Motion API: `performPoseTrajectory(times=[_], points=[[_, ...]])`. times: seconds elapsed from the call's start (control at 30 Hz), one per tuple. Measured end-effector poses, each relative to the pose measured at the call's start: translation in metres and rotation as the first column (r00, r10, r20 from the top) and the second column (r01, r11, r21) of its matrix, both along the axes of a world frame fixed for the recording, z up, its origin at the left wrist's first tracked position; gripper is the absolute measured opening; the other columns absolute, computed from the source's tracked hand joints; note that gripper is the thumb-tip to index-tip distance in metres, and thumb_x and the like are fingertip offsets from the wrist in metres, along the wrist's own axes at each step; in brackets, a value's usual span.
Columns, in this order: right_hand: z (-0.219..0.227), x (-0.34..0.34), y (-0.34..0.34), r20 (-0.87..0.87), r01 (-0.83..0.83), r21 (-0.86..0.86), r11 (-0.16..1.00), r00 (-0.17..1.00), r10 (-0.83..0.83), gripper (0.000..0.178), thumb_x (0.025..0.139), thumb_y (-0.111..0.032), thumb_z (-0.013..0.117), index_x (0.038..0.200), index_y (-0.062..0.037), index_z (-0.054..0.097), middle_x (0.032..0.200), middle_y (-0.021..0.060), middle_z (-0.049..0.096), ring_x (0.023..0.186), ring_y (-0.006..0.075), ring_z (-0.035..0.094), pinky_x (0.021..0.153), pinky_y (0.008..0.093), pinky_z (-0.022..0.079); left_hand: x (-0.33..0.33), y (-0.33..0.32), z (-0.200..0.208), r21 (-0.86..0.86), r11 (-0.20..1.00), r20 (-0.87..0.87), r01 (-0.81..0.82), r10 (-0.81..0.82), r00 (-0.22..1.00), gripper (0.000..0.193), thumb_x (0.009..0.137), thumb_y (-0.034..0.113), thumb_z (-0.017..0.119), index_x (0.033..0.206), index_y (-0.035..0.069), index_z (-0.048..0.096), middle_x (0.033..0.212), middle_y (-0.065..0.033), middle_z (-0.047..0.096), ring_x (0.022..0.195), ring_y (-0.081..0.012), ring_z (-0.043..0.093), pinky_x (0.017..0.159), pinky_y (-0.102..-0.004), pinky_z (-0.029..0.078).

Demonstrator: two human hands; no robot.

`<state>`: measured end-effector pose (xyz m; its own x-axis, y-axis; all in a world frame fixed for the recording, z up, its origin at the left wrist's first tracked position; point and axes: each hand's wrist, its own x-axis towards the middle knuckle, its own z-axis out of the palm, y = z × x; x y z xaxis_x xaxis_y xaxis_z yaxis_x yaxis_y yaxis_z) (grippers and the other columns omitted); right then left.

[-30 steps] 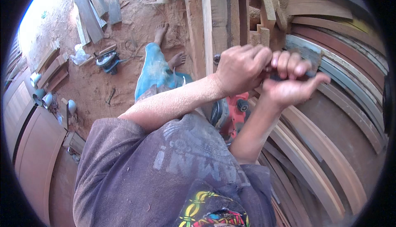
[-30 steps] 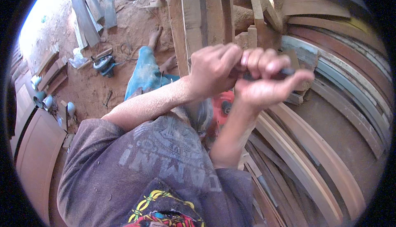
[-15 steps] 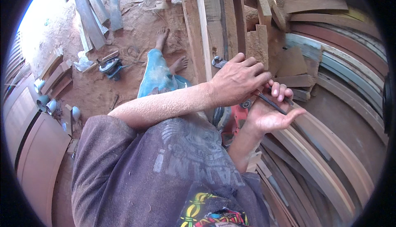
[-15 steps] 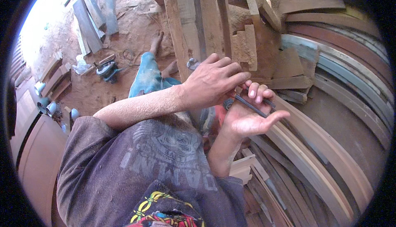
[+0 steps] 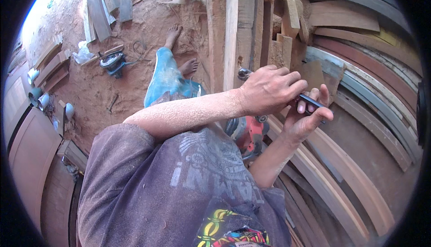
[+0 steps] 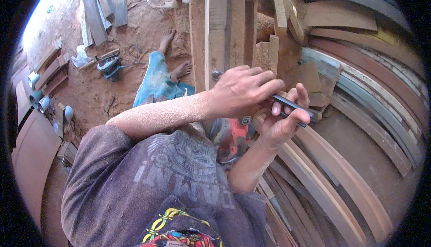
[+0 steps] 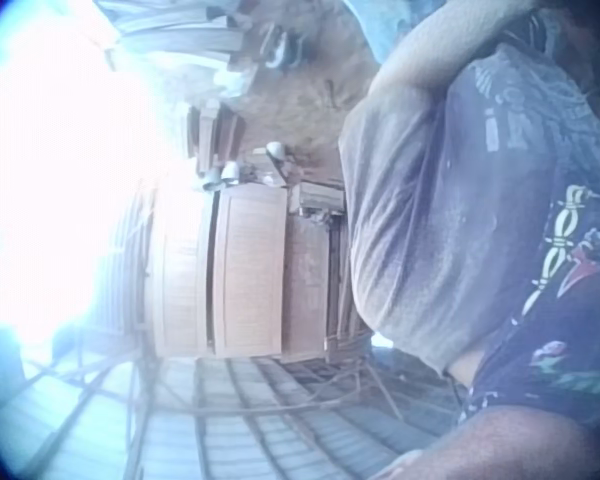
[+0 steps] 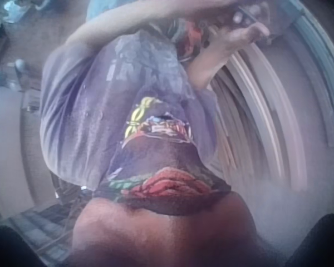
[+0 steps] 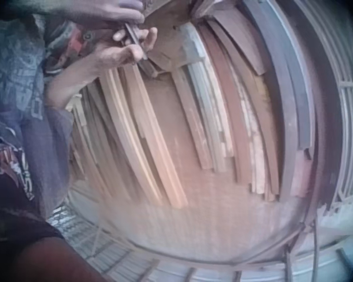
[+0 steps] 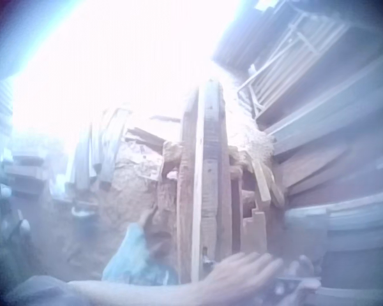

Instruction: The person uses a handheld electric sander to smooth the surfaces of a wooden plank. They repeatedly flip the plank to sand different sides and edges, occasionally pausing to inspect the wood or adjust their grip.

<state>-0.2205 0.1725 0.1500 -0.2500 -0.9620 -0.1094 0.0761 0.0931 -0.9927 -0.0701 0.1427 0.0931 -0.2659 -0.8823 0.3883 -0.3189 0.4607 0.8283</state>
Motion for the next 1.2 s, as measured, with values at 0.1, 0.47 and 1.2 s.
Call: performPoseTrajectory(times=[0.1, 0.47, 1.2], points=[[-0.001, -0.015, -0.004, 0.072, -0.044, 0.033, 0.998, 0.997, 0.042, 0.089, 0.093, -0.078, 0.060, 0.142, -0.0030, 0.064, 0.085, -0.0054, 0.044, 0.071, 0.0098, 0.050, 0.071, 0.0261, 0.048, -0.002, -0.004, 0.003, -0.006, 1.000, -0.001, 0.006, -0.006, 1.000, 0.046, 0.080, 0.022, 0.078, 0.122, 0.009, 0.064, 0.102, -0.0062, 0.066, 0.094, -0.0253, 0.073, 0.079, -0.0391, 0.060], [-0.008, -0.020, -0.020, 0.234, -0.165, 0.005, 0.986, 0.959, 0.159, 0.073, 0.111, -0.057, 0.053, 0.161, -0.0042, 0.047, 0.109, 0.0053, 0.062, 0.111, 0.0236, 0.066, 0.091, 0.0383, 0.053, 0.004, -0.025, -0.003, 0.050, 0.998, 0.113, -0.031, 0.025, 0.993, 0.068, 0.075, 0.026, 0.085, 0.134, 0.006, 0.058, 0.112, -0.0088, 0.064, 0.105, -0.0271, 0.070, 0.084, -0.0411, 0.057], [0.001, 0.043, -0.067, 0.424, 0.196, -0.027, 0.980, 0.890, -0.166, 0.069, 0.109, -0.072, 0.044, 0.072, -0.0148, 0.052, 0.063, -0.0033, 0.033, 0.061, 0.0136, 0.029, 0.068, 0.0341, 0.038, 0.000, -0.021, -0.008, 0.011, 0.987, 0.039, -0.161, 0.161, 0.986, 0.026, 0.084, 0.024, 0.075, 0.098, 0.011, 0.058, 0.088, -0.0043, 0.065, 0.085, -0.0250, 0.072, 0.073, -0.0404, 0.059]])
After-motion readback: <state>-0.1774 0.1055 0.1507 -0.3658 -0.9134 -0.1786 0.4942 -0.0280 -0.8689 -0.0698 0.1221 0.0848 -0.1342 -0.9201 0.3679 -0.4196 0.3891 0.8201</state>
